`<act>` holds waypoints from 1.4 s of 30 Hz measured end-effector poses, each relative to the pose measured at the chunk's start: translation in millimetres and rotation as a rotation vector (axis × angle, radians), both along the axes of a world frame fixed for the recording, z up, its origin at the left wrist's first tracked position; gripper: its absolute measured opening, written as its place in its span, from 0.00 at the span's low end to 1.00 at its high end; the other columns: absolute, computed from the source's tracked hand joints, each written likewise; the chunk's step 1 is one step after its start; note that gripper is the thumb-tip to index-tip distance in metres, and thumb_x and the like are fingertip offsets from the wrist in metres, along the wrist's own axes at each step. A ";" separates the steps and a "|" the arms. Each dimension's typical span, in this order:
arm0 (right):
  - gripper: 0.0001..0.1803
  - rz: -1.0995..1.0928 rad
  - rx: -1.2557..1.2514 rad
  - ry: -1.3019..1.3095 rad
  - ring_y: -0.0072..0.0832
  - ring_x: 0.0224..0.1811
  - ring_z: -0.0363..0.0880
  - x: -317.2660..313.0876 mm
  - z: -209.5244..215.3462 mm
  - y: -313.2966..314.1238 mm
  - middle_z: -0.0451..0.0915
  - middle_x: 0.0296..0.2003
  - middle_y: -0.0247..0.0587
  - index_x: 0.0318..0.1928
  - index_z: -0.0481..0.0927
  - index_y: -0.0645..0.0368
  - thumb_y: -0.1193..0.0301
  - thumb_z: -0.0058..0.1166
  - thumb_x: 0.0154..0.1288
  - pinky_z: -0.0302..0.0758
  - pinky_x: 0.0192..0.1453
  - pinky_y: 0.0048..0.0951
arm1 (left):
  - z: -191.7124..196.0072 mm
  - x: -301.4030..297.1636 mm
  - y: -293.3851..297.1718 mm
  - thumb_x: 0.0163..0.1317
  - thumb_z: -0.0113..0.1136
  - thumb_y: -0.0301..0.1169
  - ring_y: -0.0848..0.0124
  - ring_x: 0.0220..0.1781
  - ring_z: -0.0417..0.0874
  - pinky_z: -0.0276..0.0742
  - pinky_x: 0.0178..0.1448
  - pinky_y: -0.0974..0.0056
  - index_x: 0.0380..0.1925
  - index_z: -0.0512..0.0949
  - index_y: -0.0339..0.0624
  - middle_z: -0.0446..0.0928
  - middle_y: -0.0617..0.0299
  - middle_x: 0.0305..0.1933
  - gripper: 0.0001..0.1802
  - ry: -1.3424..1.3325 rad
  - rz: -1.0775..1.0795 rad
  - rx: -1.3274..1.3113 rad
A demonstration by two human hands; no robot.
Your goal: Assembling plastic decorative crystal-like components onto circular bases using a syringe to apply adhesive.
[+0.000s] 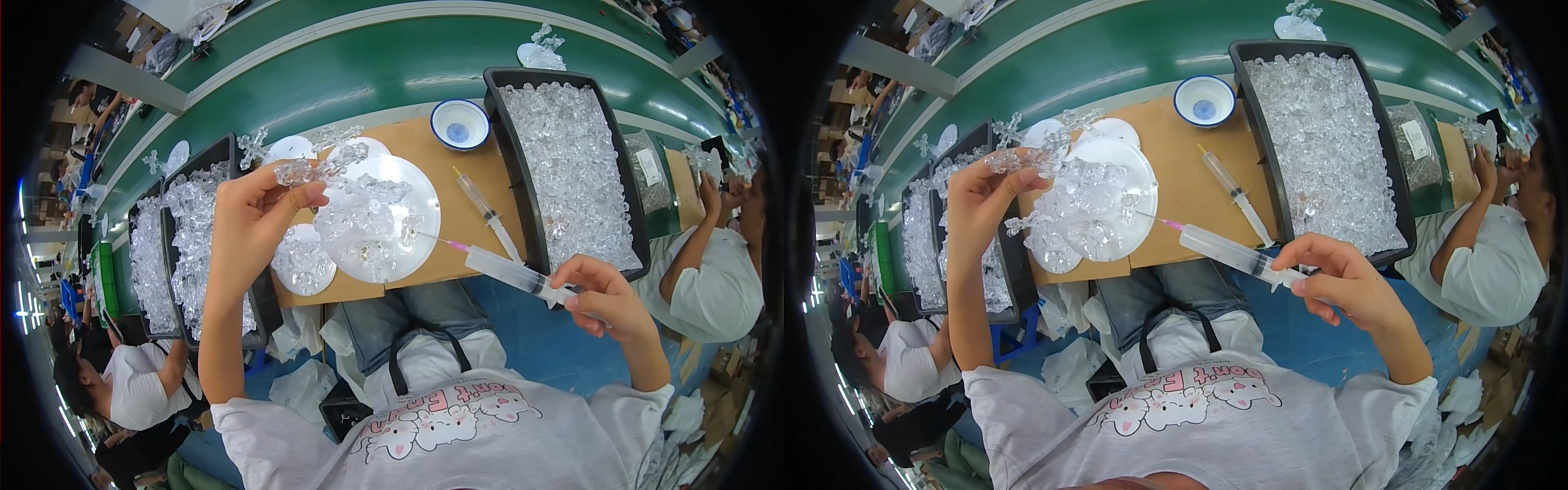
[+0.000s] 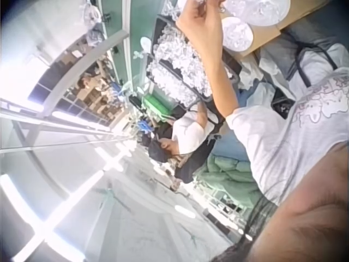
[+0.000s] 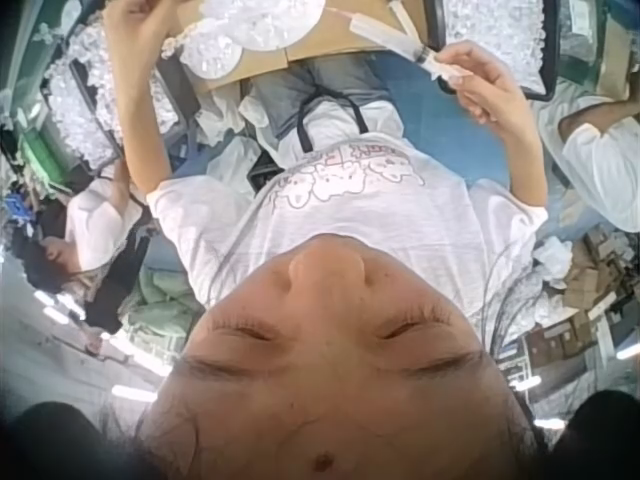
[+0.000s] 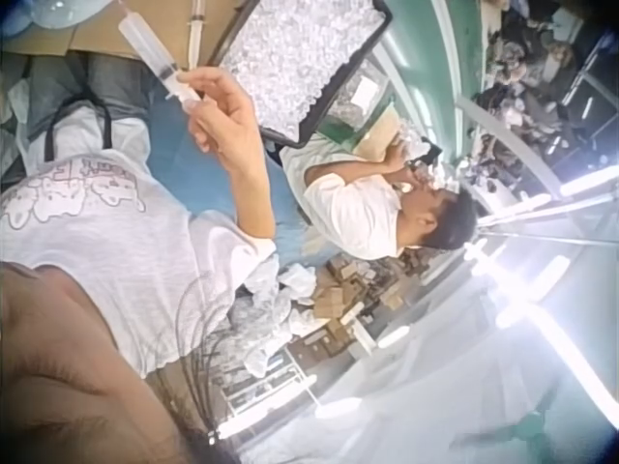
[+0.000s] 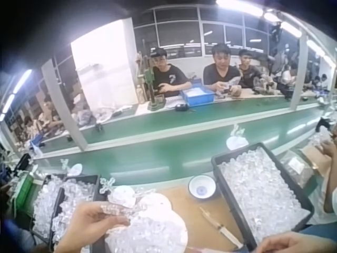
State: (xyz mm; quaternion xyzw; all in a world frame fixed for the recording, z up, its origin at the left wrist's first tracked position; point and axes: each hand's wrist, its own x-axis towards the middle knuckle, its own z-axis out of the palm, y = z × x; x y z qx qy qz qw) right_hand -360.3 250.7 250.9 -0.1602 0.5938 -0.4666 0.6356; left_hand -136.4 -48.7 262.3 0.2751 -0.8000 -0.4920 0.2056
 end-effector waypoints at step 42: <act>0.14 -0.037 0.010 -0.036 0.11 0.13 0.63 -4.8 -11.6 3.7 0.77 0.38 0.40 0.43 0.72 0.60 0.79 0.50 0.54 0.57 0.12 0.14 | -3.7 -6.9 -2.8 0.55 0.59 0.24 0.81 0.28 0.79 0.69 0.31 0.77 0.31 0.79 0.30 0.80 0.59 0.24 0.07 -0.034 -0.011 -0.007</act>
